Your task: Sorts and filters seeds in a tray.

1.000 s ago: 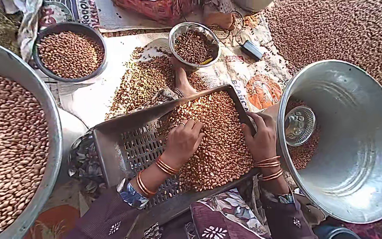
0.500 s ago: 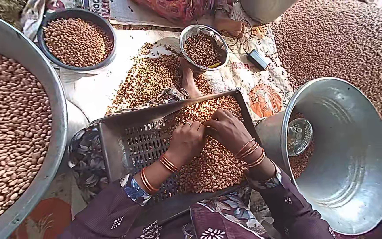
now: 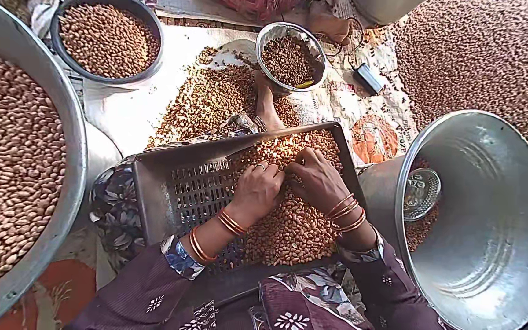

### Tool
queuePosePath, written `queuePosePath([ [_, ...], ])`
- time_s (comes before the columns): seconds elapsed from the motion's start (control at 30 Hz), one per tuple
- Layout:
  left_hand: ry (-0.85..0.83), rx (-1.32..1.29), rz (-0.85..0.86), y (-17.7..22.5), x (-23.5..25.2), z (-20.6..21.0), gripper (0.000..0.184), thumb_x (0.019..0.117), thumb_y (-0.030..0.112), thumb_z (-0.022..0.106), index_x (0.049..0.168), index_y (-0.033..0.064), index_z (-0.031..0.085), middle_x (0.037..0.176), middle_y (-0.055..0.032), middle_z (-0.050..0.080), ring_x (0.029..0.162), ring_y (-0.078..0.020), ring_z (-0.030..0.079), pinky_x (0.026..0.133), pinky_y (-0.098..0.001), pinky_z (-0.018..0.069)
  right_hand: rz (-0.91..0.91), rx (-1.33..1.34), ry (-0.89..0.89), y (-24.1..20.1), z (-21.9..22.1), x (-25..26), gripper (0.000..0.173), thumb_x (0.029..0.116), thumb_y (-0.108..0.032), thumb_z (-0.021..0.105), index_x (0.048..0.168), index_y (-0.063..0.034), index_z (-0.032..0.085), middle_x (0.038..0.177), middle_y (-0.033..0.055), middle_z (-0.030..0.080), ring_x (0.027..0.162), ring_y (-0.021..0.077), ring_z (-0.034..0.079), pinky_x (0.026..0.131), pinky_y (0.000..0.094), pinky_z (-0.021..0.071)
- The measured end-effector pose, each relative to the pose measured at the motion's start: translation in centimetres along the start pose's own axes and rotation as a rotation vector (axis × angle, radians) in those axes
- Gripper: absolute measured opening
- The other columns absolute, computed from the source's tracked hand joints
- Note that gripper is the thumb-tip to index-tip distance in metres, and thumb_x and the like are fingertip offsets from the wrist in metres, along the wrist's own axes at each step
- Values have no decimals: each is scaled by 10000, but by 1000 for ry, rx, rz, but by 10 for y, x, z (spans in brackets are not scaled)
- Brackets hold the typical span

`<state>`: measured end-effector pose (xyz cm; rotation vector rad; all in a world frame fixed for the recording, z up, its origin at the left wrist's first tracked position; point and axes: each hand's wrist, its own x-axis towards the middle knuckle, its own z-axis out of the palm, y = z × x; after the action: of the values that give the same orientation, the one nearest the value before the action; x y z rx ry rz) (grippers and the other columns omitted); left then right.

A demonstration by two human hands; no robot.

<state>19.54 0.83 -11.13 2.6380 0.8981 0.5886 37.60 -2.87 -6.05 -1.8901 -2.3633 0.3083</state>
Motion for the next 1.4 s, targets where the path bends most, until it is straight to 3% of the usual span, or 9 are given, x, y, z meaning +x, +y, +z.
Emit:
queuePosePath([
  [0.23, -37, -187, -92, -4, 3, -6, 358, 840, 377, 698, 1016, 72, 765, 835, -108, 645, 822, -317, 657, 675, -481, 514, -5, 137, 66, 7, 2, -3, 229, 800, -210, 722, 1006, -112, 747, 1087, 147, 628, 1000, 345, 627, 744, 486, 543],
  [0.4, -40, -378, -218, -11, 7, -27, 274, 901, 313, 568, 963, 137, 768, 826, -49, 589, 741, -234, 611, 592, -459, 486, 69, 243, 119, 7, -3, -6, 185, 845, -248, 645, 982, -138, 701, 1099, 88, 587, 891, 214, 620, 674, 399, 538],
  [0.57, 18, -730, -282, -18, -3, -44, 254, 988, 105, 464, 935, 69, 709, 862, -36, 593, 763, -118, 569, 663, -285, 478, 14, 252, 338, -11, -6, -5, 195, 928, -237, 603, 950, -67, 695, 996, 110, 609, 748, 178, 583, 598, 325, 488],
  [0.7, -129, -1279, -581, -10, 4, -63, 427, 1067, 146, 214, 1118, 54, 628, 911, -40, 657, 678, -78, 634, 611, -231, 546, -112, 286, 444, -34, -8, 0, 203, 964, -231, 644, 1011, -49, 721, 935, 99, 630, 703, 130, 559, 575, 245, 454],
  [0.77, -187, -1467, -784, -5, 13, -73, 411, 1100, 194, 213, 1040, 85, 604, 848, 9, 636, 647, -58, 623, 614, -216, 550, -133, 293, 447, -38, -8, 3, 218, 971, -228, 662, 1076, -45, 716, 937, 101, 642, 680, 115, 563, 561, 230, 457],
  [0.9, -227, -1317, -705, -30, 11, -87, 259, 1101, 76, 387, 1097, 13, 639, 863, -16, 646, 682, -49, 608, 624, -191, 520, -96, 260, 453, -32, -12, 4, 149, 960, -142, 666, 1033, -34, 738, 908, 109, 667, 653, 102, 600, 570, 211, 511],
  [1.1, -278, -994, -584, -64, -8, -156, 351, 1060, -50, 343, 1179, 44, 660, 1120, -46, 733, 868, -103, 741, 789, -249, 621, -155, 262, 230, -46, -14, 9, 152, 961, -161, 657, 1023, -65, 757, 894, 86, 699, 667, 133, 666, 574, 268, 562],
  [1.27, -323, -604, -597, -92, -12, -185, 262, 1085, 145, 464, 1023, 154, 719, 847, 38, 668, 691, -48, 580, 628, -247, 467, -228, 201, 143, -68, -37, 28, 162, 997, -131, 609, 1049, -76, 752, 918, 93, 696, 662, 163, 680, 578, 317, 588],
  [1.4, -522, -369, -380, -105, -20, -166, 211, 1033, 304, 630, 997, 109, 700, 769, 5, 601, 691, -114, 563, 661, -343, 477, -202, 179, 117, -79, -39, 44, 162, 1003, -141, 613, 1063, -86, 753, 955, 94, 706, 688, 171, 695, 597, 331, 603],
])
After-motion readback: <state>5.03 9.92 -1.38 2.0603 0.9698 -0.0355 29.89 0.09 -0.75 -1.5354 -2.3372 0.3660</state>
